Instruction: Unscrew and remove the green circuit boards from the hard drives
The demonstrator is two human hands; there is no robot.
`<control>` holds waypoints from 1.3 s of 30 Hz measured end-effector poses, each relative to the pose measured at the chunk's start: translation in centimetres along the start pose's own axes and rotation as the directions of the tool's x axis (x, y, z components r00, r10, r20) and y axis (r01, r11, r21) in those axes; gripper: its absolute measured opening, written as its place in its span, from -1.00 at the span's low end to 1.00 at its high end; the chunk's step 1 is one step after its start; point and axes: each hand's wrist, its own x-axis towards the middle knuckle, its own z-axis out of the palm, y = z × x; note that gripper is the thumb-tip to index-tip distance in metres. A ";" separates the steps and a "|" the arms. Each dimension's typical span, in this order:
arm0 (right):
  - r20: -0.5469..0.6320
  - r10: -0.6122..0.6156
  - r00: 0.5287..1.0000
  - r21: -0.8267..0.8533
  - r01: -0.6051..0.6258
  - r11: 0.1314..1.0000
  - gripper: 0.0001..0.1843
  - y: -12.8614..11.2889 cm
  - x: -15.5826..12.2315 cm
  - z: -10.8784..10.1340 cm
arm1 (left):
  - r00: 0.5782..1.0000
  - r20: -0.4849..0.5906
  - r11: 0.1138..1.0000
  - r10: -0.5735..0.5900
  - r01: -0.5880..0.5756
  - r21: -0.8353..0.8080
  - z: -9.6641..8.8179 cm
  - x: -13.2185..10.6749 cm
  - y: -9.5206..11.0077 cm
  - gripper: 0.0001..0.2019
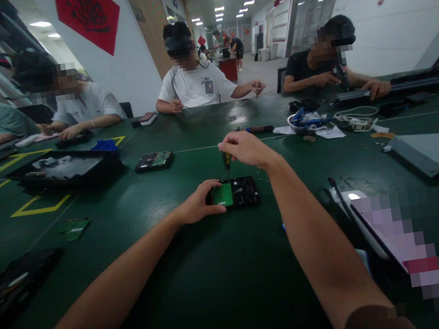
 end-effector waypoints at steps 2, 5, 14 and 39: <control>-0.017 0.018 1.000 -0.006 -0.018 1.000 -0.75 0.1 0.1 0.1 | 1.000 0.003 1.000 -0.001 0.001 0.003 0.0 0.0 0.0 -0.18; 0.013 0.001 1.000 0.071 -0.002 0.997 -0.75 -0.1 0.0 0.3 | 1.000 -0.001 1.000 0.013 -0.012 0.009 0.1 0.0 0.0 -0.19; 0.052 -0.054 0.997 0.073 0.050 0.996 -0.73 -0.3 -0.2 0.2 | 1.000 0.013 1.000 0.008 -0.009 0.024 -0.1 -0.1 0.1 -0.18; 0.015 0.002 1.000 0.115 -0.003 0.993 -0.78 0.0 -0.1 0.2 | 1.000 0.006 1.000 0.017 -0.018 0.019 0.0 -0.1 0.1 -0.19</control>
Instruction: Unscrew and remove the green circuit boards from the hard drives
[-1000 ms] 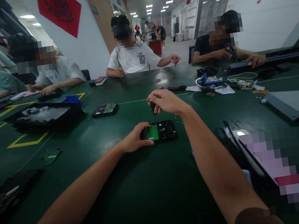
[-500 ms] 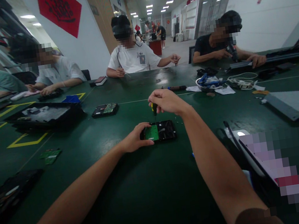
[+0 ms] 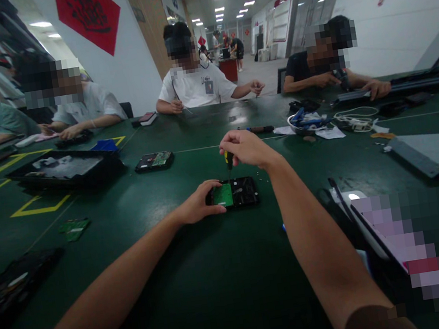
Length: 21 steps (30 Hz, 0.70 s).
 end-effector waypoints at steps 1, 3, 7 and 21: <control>0.016 -0.002 1.000 0.029 0.002 1.000 -0.76 -0.1 0.0 0.1 | 1.000 -0.002 1.000 0.001 -0.001 0.002 0.0 0.0 0.0 -0.19; 0.036 -0.003 0.999 0.079 0.000 0.997 -0.75 -0.1 -0.1 0.2 | 1.000 -0.004 1.000 0.010 -0.010 0.010 0.1 0.0 0.0 -0.19; 0.028 -0.022 0.999 0.043 0.021 0.999 -0.76 0.1 0.1 0.0 | 1.000 -0.004 1.000 0.018 -0.018 0.010 0.1 0.0 -0.1 -0.19; 0.037 -0.033 0.999 0.037 0.032 0.999 -0.72 0.1 0.1 0.3 | 1.000 -0.015 1.000 0.013 -0.013 0.001 0.3 0.1 -0.4 -0.18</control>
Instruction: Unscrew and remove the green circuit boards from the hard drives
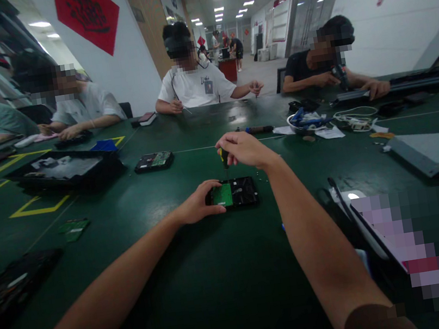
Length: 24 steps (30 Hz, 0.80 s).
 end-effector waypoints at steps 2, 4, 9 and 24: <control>-0.004 -0.009 1.000 -0.027 0.009 1.000 -0.74 0.0 0.0 -0.1 | 1.000 0.003 1.000 0.000 0.000 0.002 -0.1 0.0 0.1 -0.19; -0.020 -0.016 1.000 -0.079 0.015 0.997 -0.75 0.1 0.0 -0.3 | 1.000 0.007 1.000 0.001 -0.001 0.006 -0.2 -0.1 0.3 -0.19; -0.051 -0.009 0.999 -0.114 0.003 0.994 -0.73 0.1 -0.1 -0.5 | 1.000 0.003 1.000 -0.005 0.005 0.015 -0.2 -0.2 0.4 -0.19; -0.072 -0.009 0.997 -0.137 -0.001 0.991 -0.74 0.1 -0.1 -0.5 | 1.000 0.014 1.000 -0.017 0.017 -0.010 -0.3 -0.1 0.5 -0.19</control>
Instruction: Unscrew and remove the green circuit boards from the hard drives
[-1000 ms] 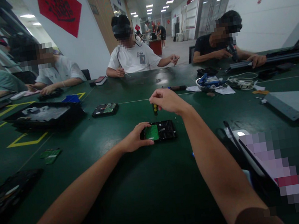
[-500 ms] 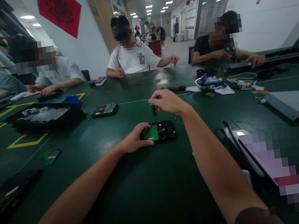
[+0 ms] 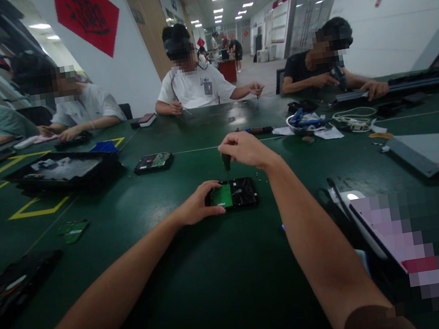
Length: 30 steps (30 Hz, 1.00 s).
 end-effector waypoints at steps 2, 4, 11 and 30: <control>0.012 0.003 1.000 0.009 -0.003 1.000 -0.71 0.0 0.0 0.1 | 1.000 -0.001 1.000 0.005 -0.005 0.002 0.0 0.0 -0.1 -0.19; 0.043 -0.013 0.999 0.048 0.011 0.999 -0.68 -0.1 -0.1 0.2 | 1.000 -0.003 1.000 0.008 -0.008 0.007 0.1 0.1 -0.1 -0.19; 0.066 -0.024 0.998 0.082 0.019 0.996 -0.73 -0.2 0.0 0.3 | 1.000 -0.011 1.000 0.015 -0.015 0.022 0.1 0.1 0.1 -0.20; 0.029 0.001 1.000 0.013 -0.001 1.000 -0.75 -0.2 0.0 0.1 | 1.000 -0.007 1.000 0.007 -0.007 0.010 0.0 0.0 0.0 -0.19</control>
